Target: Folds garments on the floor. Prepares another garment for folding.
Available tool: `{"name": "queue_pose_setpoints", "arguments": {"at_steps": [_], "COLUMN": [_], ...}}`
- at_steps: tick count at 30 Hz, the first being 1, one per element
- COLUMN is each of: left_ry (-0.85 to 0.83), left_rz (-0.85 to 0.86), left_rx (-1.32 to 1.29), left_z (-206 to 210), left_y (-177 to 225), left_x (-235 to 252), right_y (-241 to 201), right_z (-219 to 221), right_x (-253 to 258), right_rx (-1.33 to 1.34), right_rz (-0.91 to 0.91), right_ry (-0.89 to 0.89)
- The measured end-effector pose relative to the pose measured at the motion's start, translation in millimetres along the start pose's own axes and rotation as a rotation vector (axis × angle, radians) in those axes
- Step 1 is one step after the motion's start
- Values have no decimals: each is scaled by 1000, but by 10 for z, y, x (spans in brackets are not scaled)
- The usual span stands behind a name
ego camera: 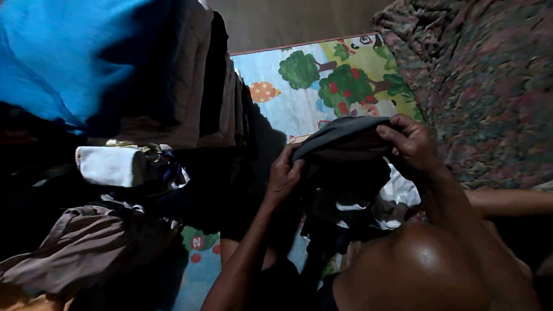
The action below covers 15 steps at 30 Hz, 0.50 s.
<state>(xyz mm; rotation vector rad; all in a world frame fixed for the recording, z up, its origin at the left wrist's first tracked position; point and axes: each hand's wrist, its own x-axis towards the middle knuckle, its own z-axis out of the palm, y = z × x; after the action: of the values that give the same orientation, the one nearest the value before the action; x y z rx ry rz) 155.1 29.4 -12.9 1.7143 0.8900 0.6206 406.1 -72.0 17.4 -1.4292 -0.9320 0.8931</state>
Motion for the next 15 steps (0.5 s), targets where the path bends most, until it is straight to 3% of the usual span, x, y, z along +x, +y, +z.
{"name": "queue_pose_setpoints", "arguments": {"at_steps": [4, 6, 9, 10, 12, 13, 14, 15], "left_ry": [29, 100, 160, 147, 124, 113, 108, 117], "left_rz": [-94, -273, -652, -701, -654, -540, -382, -271], "left_rx": [-179, -139, -189, -215, -262, -260, -241, -196], "left_z": [-174, -207, -209, -205, -208, -206, -192, -147], "left_y": [41, -83, -276, -402, -683, -766, -676, -289], "left_x": [-6, -35, -122, -174, -355, -477, -604, -686], "right_y": [141, 324, 726, 876, 1119, 1184, 1210, 1208], "right_z": [187, 247, 302, 290, 263, 261, 266, 274], "right_x": [-12, -78, -163, -198, -291, -333, -362, -378], "right_rx": [-83, -243, -443, -508, -618, -642, -645, -626], "right_rz": [-2, 70, 319, 379, 448, 470, 491, 514], "right_ry": [70, -2, -139, -176, -195, -176, -149, -117]}}
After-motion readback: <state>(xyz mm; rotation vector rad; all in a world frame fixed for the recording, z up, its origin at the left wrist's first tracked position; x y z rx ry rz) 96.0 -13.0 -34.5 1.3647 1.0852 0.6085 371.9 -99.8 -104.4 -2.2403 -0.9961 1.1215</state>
